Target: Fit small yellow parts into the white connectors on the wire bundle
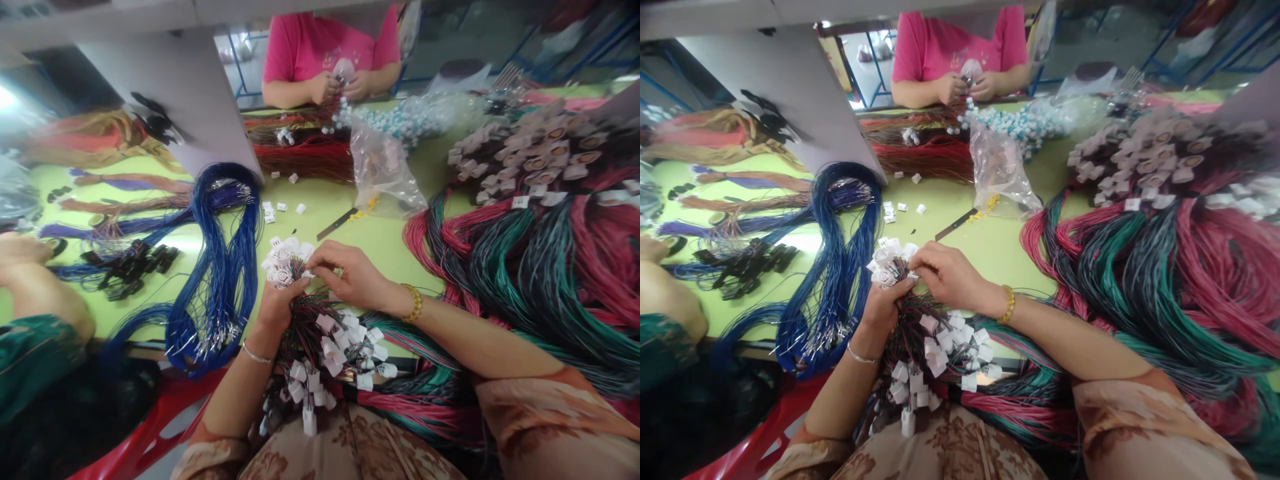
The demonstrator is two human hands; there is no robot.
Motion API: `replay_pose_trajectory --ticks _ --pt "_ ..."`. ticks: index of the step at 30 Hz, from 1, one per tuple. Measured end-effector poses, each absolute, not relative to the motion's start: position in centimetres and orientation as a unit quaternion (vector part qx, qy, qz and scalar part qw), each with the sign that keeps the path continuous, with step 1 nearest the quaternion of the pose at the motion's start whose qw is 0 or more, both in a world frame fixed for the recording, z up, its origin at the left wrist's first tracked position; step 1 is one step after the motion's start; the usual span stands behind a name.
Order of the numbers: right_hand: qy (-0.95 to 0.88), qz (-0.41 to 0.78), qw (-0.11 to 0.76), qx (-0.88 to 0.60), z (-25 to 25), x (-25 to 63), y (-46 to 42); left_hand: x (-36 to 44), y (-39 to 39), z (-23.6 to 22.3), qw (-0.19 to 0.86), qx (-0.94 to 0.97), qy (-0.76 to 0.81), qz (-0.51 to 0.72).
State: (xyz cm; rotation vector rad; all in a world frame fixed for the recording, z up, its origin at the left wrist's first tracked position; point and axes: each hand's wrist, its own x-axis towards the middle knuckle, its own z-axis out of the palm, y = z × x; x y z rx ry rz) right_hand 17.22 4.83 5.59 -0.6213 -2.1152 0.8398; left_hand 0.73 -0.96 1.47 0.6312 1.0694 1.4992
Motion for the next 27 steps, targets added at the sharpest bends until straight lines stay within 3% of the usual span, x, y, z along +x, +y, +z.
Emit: replay_pose_trajectory --ticks 5,21,27 --pt "-0.840 0.311 0.367 -0.250 5.9 17.3 4.7 0.7 -1.1 1.6 0.553 0.276 0.466 0.633" --pt "-0.777 0.461 0.289 -0.316 6.9 18.0 5.6 0.6 -1.3 1.9 0.553 0.278 0.499 0.606" --pt "-0.804 0.427 0.290 -0.295 6.6 17.8 5.5 0.7 -1.1 1.9 0.552 0.271 0.482 0.624"
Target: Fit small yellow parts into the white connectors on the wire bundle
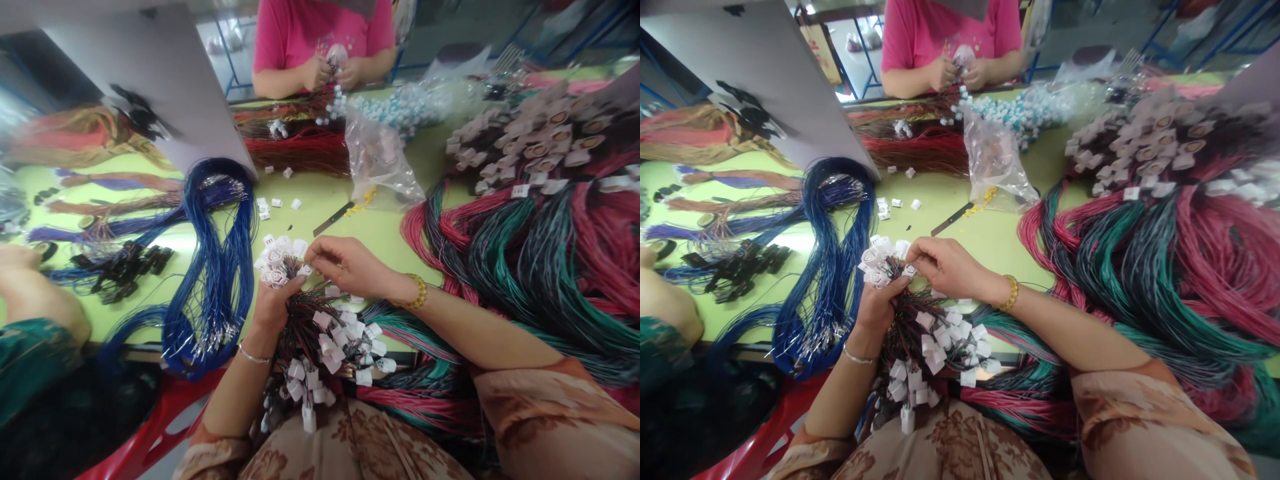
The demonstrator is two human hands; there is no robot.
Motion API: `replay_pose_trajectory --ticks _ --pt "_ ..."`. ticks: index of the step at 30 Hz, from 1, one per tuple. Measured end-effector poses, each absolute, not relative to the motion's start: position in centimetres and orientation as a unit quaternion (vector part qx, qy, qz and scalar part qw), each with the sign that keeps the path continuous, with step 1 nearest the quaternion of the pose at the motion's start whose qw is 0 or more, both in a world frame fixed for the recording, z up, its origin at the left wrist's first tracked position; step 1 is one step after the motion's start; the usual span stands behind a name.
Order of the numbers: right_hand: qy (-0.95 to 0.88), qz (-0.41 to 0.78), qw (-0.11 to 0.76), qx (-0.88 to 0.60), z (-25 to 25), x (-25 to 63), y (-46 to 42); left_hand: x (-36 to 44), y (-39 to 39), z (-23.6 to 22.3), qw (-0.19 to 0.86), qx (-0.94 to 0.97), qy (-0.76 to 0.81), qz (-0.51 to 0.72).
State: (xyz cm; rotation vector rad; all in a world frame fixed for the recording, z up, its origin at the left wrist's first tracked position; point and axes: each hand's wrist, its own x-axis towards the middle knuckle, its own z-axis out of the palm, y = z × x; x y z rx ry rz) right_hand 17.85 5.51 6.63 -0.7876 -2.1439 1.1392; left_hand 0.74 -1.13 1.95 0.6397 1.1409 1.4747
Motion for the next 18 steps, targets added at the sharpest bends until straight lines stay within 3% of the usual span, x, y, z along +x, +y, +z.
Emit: replay_pose_trajectory --ticks 6,13,18 --pt "-0.833 0.351 0.335 -0.265 6.22 17.53 5.45 0.84 -1.20 2.14 0.544 0.279 0.476 0.633" --pt "-0.809 0.382 0.341 -0.288 6.12 17.39 4.98 0.64 -1.28 2.02 0.527 0.294 0.507 0.615" --pt "-0.838 0.334 0.334 -0.273 6.36 17.57 4.91 0.74 -1.43 1.94 0.513 0.302 0.518 0.614"
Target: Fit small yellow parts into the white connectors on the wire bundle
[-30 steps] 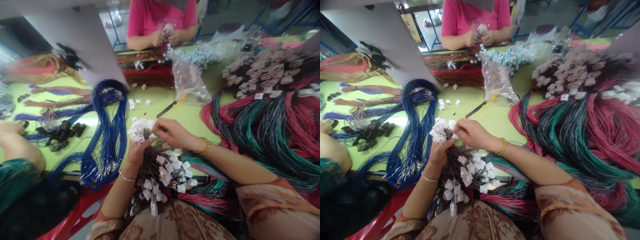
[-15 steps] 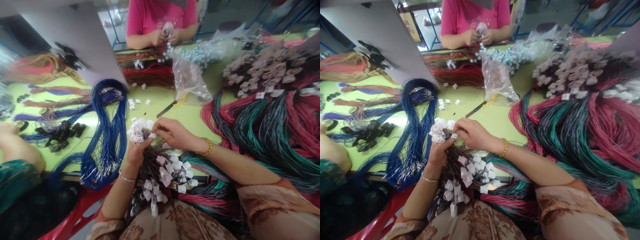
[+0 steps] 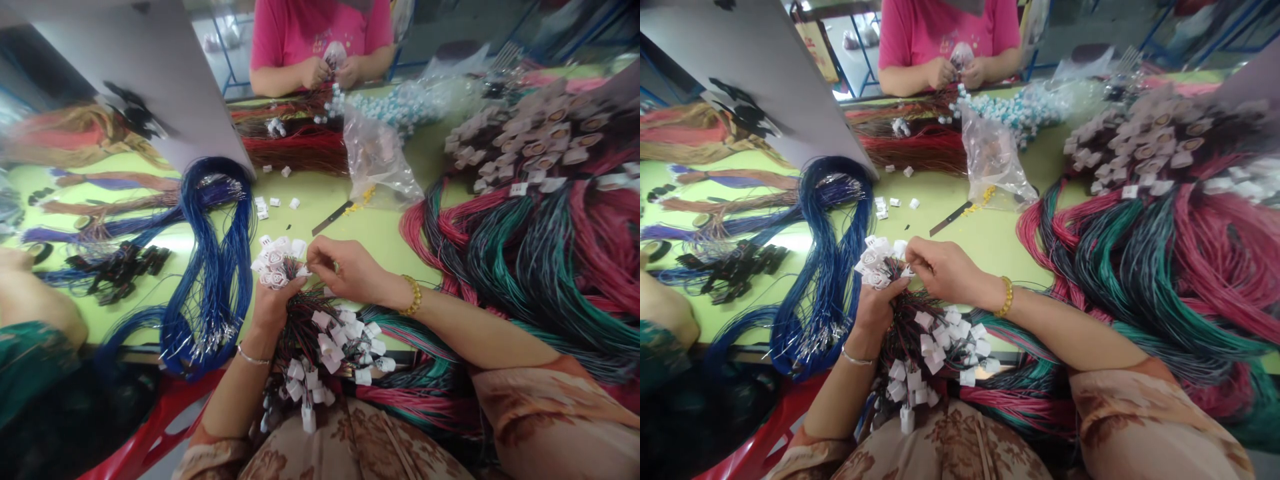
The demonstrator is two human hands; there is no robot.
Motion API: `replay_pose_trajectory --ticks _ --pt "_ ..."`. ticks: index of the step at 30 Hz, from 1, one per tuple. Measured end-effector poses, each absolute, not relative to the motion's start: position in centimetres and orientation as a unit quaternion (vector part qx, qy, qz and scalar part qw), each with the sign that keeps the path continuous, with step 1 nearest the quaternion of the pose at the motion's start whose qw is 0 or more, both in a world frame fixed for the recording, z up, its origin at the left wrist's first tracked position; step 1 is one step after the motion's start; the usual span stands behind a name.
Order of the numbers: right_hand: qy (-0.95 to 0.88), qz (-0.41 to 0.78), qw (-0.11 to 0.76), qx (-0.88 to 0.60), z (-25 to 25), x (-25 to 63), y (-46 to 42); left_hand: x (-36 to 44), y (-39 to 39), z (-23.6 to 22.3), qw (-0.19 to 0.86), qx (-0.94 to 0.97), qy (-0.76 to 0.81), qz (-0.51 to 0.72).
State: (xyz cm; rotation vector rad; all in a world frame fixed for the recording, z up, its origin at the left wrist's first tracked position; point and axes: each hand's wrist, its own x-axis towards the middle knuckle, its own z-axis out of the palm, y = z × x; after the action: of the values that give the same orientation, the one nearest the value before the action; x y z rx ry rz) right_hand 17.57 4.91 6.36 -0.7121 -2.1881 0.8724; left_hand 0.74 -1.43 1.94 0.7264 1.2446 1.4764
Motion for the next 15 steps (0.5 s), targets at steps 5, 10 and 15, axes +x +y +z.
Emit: replay_pose_trajectory --ticks 5,10,15 --pt "-0.867 0.272 0.310 -0.281 6.2 17.5 4.5 1.0 -1.5 1.5 0.497 0.311 0.504 0.634" --pt "-0.875 0.231 0.282 -0.319 4.3 16.1 2.4 1.4 -1.3 1.6 0.473 0.272 0.501 0.672" --pt "-0.873 0.219 0.316 -0.300 2.3 14.9 1.7 1.5 -1.0 1.9 0.477 0.246 0.509 0.672"
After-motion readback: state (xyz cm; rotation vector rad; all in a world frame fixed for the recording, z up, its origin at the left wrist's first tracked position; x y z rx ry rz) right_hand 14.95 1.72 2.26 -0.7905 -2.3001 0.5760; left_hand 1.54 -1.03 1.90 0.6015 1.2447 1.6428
